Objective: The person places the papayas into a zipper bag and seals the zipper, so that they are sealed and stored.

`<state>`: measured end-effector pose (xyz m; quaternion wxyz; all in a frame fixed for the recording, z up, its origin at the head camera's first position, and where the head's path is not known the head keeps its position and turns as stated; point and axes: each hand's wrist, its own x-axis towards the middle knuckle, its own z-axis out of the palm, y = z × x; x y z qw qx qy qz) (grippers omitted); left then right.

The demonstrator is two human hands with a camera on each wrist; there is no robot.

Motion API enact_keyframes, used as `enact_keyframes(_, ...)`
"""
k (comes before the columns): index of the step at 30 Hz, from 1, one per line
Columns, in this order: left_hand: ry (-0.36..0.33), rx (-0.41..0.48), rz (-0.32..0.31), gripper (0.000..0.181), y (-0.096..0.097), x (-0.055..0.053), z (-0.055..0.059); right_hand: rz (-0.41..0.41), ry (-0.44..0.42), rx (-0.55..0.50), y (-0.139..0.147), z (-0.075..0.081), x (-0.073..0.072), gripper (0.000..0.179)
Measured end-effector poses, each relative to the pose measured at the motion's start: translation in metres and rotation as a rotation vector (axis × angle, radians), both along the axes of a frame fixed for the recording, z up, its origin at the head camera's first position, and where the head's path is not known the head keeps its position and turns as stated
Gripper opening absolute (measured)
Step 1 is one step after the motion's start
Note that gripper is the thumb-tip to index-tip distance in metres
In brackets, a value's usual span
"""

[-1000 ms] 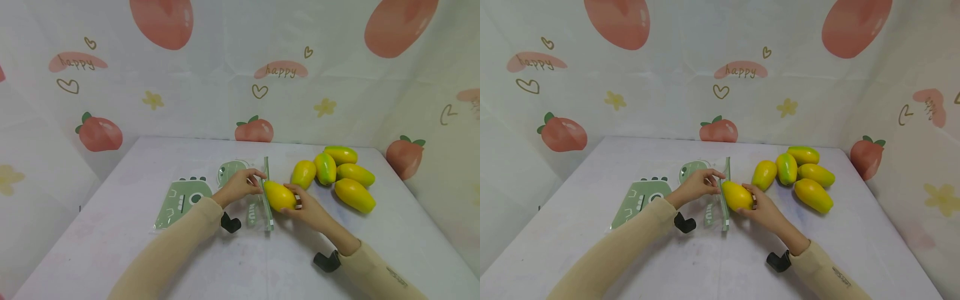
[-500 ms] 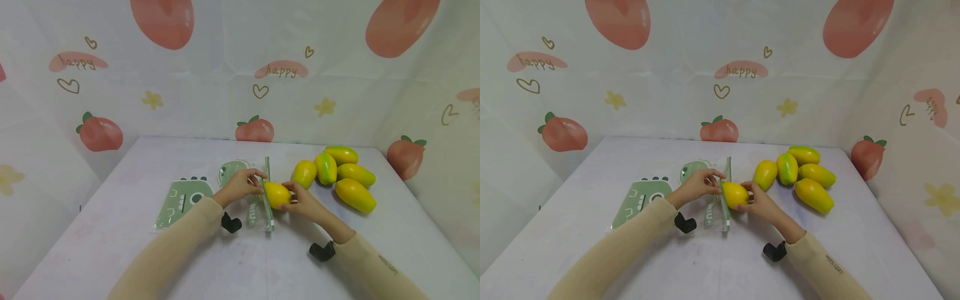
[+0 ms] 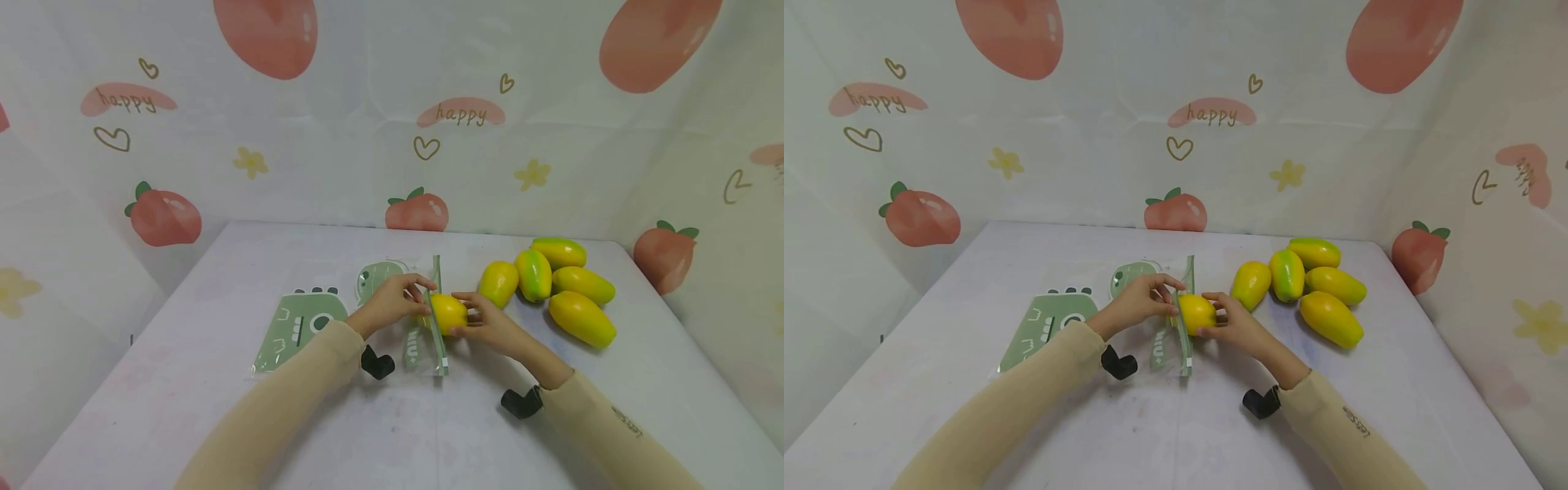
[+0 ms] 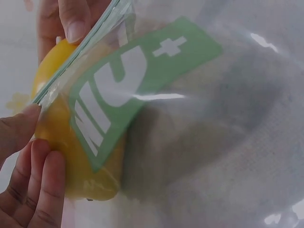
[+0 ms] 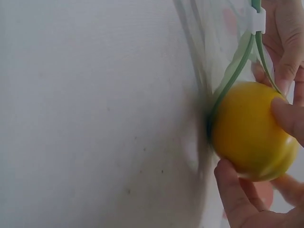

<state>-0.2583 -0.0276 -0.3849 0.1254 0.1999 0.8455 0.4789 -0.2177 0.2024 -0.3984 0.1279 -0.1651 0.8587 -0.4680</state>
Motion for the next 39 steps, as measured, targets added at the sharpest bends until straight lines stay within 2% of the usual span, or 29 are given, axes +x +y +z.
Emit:
enact_keyframes(5, 0.008, 0.001, -0.005, 0.037, -0.001, 0.0, 0.001, -0.055, -0.059, 0.013, 0.001, 0.001, -0.001, 0.069)
enact_keyframes(8, 0.009, 0.007, -0.004, 0.036, -0.001, -0.001, 0.002, -0.072, -0.083, -0.016, 0.0, 0.002, -0.001, 0.065)
enact_keyframes(20, 0.004, 0.01, 0.003, 0.037, 0.0, 0.0, 0.008, -0.055, -0.029, -0.025, -0.002, 0.002, -0.001, 0.052)
enact_keyframes(33, 0.005, 0.028, 0.004, 0.037, 0.0, -0.001, 0.011, -0.084, -0.08, -0.068, -0.009, 0.001, -0.003, 0.046)
enact_keyframes(39, -0.003, 0.037, 0.007, 0.038, 0.0, -0.001, 0.012, -0.088, -0.03, -0.054, -0.012, -0.003, -0.005, 0.039)
